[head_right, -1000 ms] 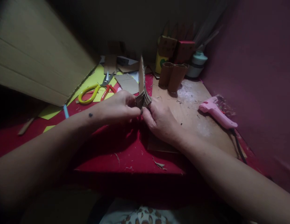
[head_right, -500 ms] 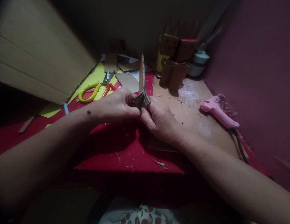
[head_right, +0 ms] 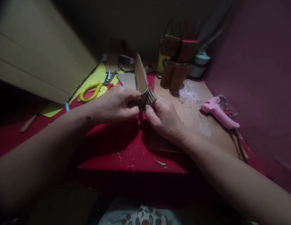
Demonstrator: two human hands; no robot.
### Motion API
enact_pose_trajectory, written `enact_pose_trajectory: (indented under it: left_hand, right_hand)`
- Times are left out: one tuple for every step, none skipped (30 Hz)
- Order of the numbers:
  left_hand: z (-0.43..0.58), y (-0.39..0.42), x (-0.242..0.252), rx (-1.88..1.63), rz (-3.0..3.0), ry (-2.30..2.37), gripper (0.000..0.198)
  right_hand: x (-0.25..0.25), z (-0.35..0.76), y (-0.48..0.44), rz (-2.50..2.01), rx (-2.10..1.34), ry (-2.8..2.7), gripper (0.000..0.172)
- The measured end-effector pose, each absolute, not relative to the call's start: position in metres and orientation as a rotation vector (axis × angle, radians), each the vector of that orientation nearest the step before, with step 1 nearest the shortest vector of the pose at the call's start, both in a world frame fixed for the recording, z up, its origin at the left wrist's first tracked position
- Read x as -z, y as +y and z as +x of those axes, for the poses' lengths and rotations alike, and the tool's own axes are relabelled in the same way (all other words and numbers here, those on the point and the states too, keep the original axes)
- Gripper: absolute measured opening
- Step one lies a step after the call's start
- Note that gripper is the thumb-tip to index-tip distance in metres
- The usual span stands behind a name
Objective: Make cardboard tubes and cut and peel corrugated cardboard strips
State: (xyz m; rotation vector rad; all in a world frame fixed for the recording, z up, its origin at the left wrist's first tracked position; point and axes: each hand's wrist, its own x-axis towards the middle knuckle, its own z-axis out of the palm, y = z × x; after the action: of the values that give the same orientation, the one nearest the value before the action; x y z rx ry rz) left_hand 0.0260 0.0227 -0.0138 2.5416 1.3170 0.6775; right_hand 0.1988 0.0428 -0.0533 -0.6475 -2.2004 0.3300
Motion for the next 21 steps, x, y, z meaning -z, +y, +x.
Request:
enact_pose_trajectory:
  left_hand:
    - [0.0254,0.0235,0.0134,-0.674,2.547,1.333,0.008]
    - [0.025,0.0242,0.0131,-0.665,2.548,1.35,0.006]
    - [0.0248,0.0246,0.0129,-0.65,2.545,1.364,0.005]
    - [0.0249,0.0248,0.0129,-0.635,2.541,1.371,0.004]
    - [0.0251,0.0248,0.0131,-0.622,2.538,1.371,0.004]
    - [0.0254,0.0247,0.0134,-0.615,2.538,1.366,0.006]
    - [0.0257,0.0244,0.0139,-0.609,2.54,1.359,0.007]
    - [0.0261,0.0241,0.0145,-0.607,2.544,1.352,0.008]
    - [0.0264,0.0238,0.015,-0.611,2.547,1.345,0.01]
    - [0.0267,0.0236,0.0155,-0.618,2.547,1.342,0.01]
    - [0.0271,0.0235,0.0159,-0.623,2.543,1.344,0.011]
    - [0.0274,0.0235,0.0162,-0.62,2.535,1.347,0.012]
    - [0.0278,0.0236,0.0163,-0.614,2.524,1.351,0.012]
    - [0.0283,0.0238,0.0164,-0.603,2.509,1.355,0.012]
    - [0.0288,0.0241,0.0165,-0.59,2.491,1.358,0.011]
    - [0.0294,0.0244,0.0167,-0.58,2.466,1.361,0.012]
    - [0.0298,0.0248,0.0169,-0.577,2.436,1.369,0.013]
    - [0.0302,0.0253,0.0171,-0.581,2.4,1.38,0.013]
    - [0.0303,0.0257,0.0173,-0.591,2.362,1.394,0.013]
    - [0.0303,0.0261,0.0172,-0.604,2.321,1.403,0.013]
    - [0.0302,0.0265,0.0169,-0.614,2.28,1.405,0.012]
  right_hand:
    - [0.0527,0.1991,0.0431,-0.658,-0.345,-2.2,0.02]
    - [0.0522,0.1992,0.0432,-0.671,-0.361,-2.196,0.021]
    - [0.0518,0.199,0.0432,-0.681,-0.374,-2.19,0.021]
    - [0.0514,0.1986,0.043,-0.687,-0.384,-2.183,0.021]
    - [0.0512,0.1982,0.0428,-0.688,-0.392,-2.177,0.02]
    - [0.0511,0.1978,0.0426,-0.686,-0.396,-2.174,0.02]
    - [0.0512,0.1975,0.0424,-0.68,-0.396,-2.172,0.02]
    - [0.0513,0.1973,0.0423,-0.675,-0.395,-2.172,0.02]
    - [0.0515,0.1971,0.0421,-0.674,-0.393,-2.17,0.02]
    - [0.0518,0.1971,0.0421,-0.673,-0.387,-2.167,0.02]
    - [0.052,0.197,0.042,-0.672,-0.381,-2.164,0.02]
    - [0.0523,0.1969,0.0419,-0.671,-0.378,-2.163,0.019]
    - [0.0524,0.1968,0.0418,-0.67,-0.377,-2.162,0.019]
    - [0.0524,0.1967,0.0416,-0.67,-0.378,-2.162,0.019]
    - [0.0523,0.1965,0.0413,-0.671,-0.382,-2.164,0.018]
    - [0.0521,0.1962,0.0409,-0.672,-0.388,-2.168,0.018]
    - [0.0518,0.1961,0.0406,-0.676,-0.393,-2.171,0.018]
    - [0.0516,0.1959,0.0403,-0.681,-0.396,-2.172,0.018]
    - [0.0514,0.1959,0.0402,-0.685,-0.397,-2.176,0.019]
    - [0.0514,0.196,0.0402,-0.688,-0.394,-2.176,0.019]
    - [0.0515,0.1962,0.0405,-0.689,-0.386,-2.174,0.019]
